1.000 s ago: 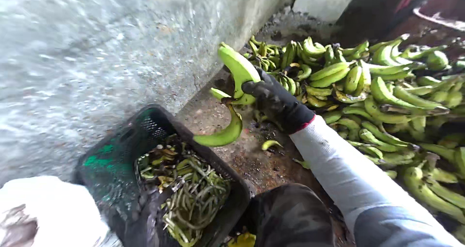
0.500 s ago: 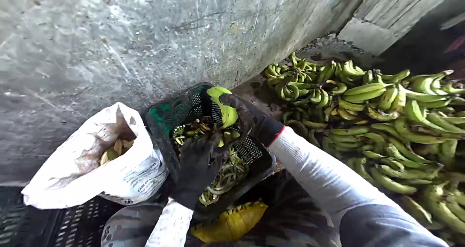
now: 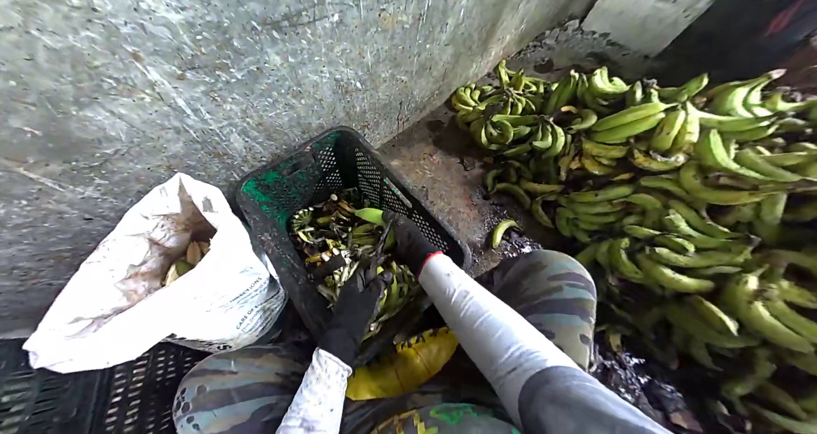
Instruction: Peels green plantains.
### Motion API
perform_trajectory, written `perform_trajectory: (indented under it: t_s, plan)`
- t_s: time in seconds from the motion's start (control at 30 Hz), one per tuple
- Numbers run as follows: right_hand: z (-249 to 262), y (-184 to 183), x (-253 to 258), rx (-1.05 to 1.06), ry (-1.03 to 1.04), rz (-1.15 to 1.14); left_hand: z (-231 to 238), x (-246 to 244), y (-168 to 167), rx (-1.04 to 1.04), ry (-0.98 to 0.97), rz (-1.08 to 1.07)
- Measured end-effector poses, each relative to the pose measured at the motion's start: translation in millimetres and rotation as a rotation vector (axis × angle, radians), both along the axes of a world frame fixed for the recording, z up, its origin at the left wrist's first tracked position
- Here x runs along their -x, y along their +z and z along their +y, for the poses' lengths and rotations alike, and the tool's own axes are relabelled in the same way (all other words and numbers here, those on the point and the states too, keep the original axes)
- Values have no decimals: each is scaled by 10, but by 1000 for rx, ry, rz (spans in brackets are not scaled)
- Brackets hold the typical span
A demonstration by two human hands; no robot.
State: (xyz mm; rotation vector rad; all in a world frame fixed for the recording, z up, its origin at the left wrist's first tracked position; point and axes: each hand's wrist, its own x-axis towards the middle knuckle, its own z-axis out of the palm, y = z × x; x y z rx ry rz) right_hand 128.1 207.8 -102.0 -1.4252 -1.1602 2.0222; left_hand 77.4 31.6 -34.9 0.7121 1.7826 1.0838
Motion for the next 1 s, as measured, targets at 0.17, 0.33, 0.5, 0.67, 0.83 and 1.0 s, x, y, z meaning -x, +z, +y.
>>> perform_trajectory:
  t_s: [0.17, 0.33, 0.5, 0.67, 0.83, 1.0]
  plan:
    - [334, 75, 15, -117, -118, -194, -222, -65, 192, -77, -8, -94]
    - [351, 142, -27, -83, -63, 14, -225, 30, 191, 241, -111, 222]
    - [206, 429, -134, -9, -117, 369, -44, 55, -55, 155, 165, 336]
    - [-36, 841, -105, 235, -145, 671, 190, 171, -35, 1, 217, 506]
    - [-268, 991, -34, 379, -176, 822, 265, 126, -14, 7, 196, 840]
    - [-515, 891, 22, 514, -325, 994, 245, 47, -178, -194, 242, 685]
